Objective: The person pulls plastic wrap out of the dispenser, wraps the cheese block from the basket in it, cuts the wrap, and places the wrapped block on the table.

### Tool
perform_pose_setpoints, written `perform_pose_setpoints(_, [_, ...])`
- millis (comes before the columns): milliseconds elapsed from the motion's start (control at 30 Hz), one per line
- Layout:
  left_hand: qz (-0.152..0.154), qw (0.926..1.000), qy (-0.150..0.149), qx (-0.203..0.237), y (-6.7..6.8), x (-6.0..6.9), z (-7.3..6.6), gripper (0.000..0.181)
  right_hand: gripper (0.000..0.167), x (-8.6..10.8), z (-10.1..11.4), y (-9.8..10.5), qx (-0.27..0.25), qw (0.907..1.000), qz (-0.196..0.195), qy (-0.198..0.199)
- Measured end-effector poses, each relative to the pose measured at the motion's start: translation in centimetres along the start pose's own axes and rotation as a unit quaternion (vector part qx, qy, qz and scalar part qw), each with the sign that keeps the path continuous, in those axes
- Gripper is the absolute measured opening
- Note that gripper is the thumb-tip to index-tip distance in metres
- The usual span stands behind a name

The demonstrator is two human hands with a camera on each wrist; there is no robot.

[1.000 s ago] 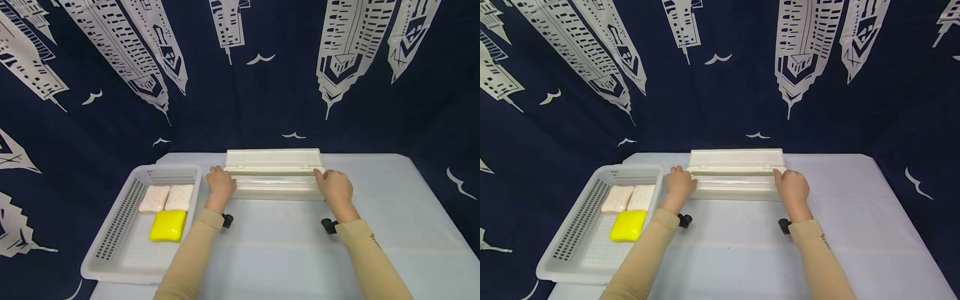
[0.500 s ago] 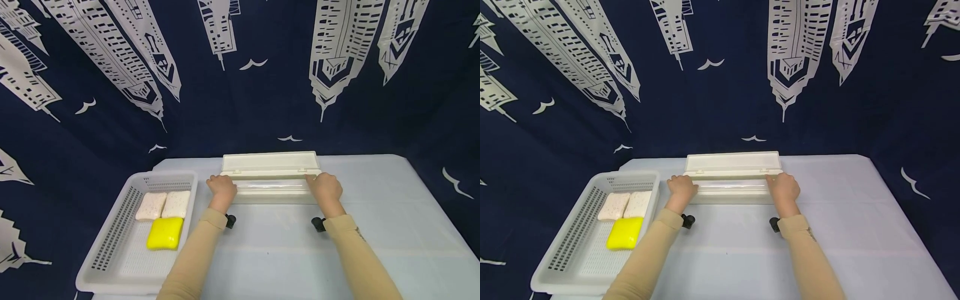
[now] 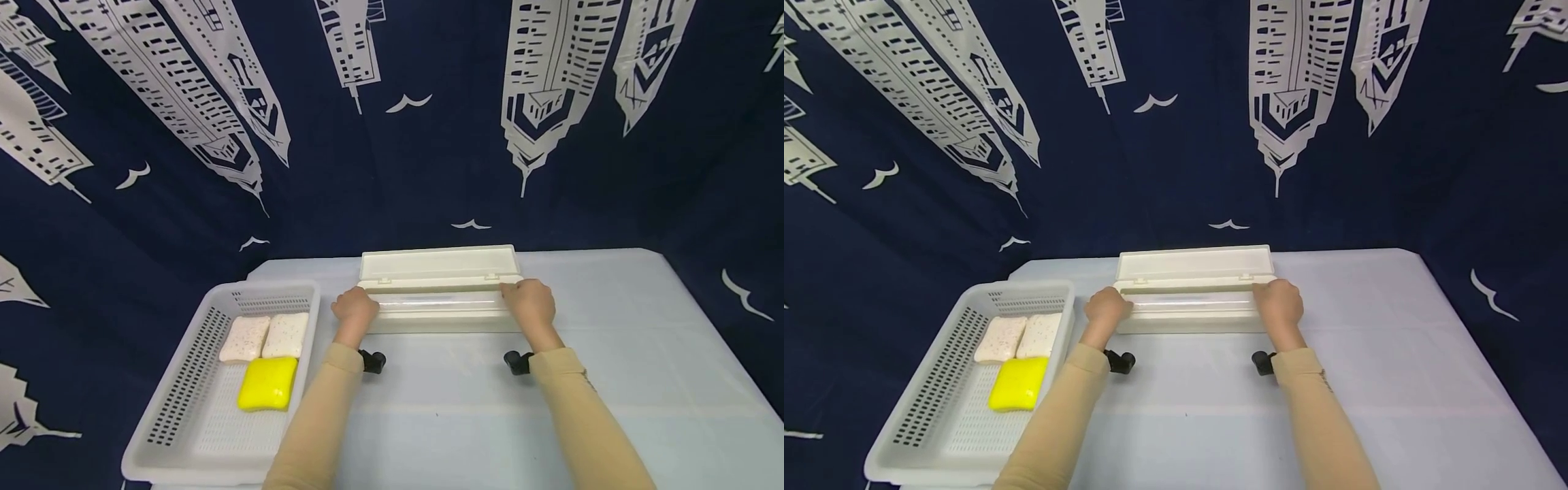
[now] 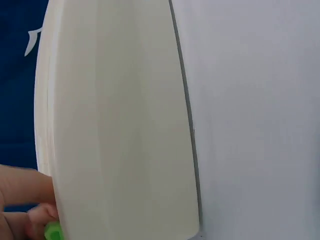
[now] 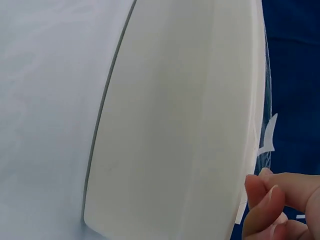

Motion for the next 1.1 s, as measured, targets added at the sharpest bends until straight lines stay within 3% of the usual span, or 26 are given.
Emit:
perform_pose_setpoints(133, [-0.026, 0.9964, -0.006, 0.081, 1.1, 0.4, 0.3, 0.028, 0.039, -0.2, 0.0, 0.3, -0.04, 0.9992, -0.002, 0.007])
perform_pose_setpoints(300, [-0.046, 0.9741, -0.04, 0.218, 2.4, 0.5, 0.4, 0.03, 0.035, -0.5, -0.3, 0.3, -0.113, 0.9923, 0.04, -0.031])
perform_pose_setpoints(400, [-0.055, 0.96, -0.054, 0.269, 2.9, 0.5, 0.7, 0.031, 0.026, -0.6, -0.7, 0.1, -0.191, 0.9758, 0.076, -0.074])
perform_pose_setpoints(533, [-0.062, 0.9409, -0.05, 0.329, 3.7, 0.5, 1.2, 0.028, 0.018, -0.6, -0.4, 0.3, -0.268, 0.9508, 0.109, -0.11])
perform_pose_setpoints(667, [-0.055, 0.9169, -0.037, 0.393, 4.5, 0.6, 1.4, 0.026, 0.017, -0.4, 0.6, 1.0, -0.319, 0.9316, 0.134, -0.112])
perform_pose_setpoints(767, [-0.051, 0.8965, -0.03, 0.439, 5.0, 0.5, 1.6, 0.024, 0.016, -0.1, 1.3, 1.4, -0.37, 0.9102, 0.144, -0.12])
perform_pose_setpoints(867, [-0.055, 0.8806, -0.03, 0.47, 5.8, 0.6, 1.6, 0.023, 0.018, 0.2, 2.1, 2.2, -0.399, 0.8978, 0.142, -0.119])
perform_pose_setpoints(900, [-0.058, 0.8761, -0.033, 0.478, 6.1, 0.6, 1.5, 0.023, 0.02, 0.3, 2.4, 2.5, -0.401, 0.8987, 0.138, -0.113])
perform_pose_setpoints(1100, [-0.094, 0.8652, -0.061, 0.489, 8.8, 1.3, 1.2, 0.024, 0.028, 0.8, 4.4, 5.0, -0.392, 0.9112, 0.107, -0.066])
Point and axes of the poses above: each hand's wrist, its own x-axis away from the middle knuckle, its own y-axis out of the back of the hand, z = x × y, the point moved 9 cm from there along -x, towards the middle knuckle, and after that the axes turned 8 degrees about -x, right-handed, at the moved point
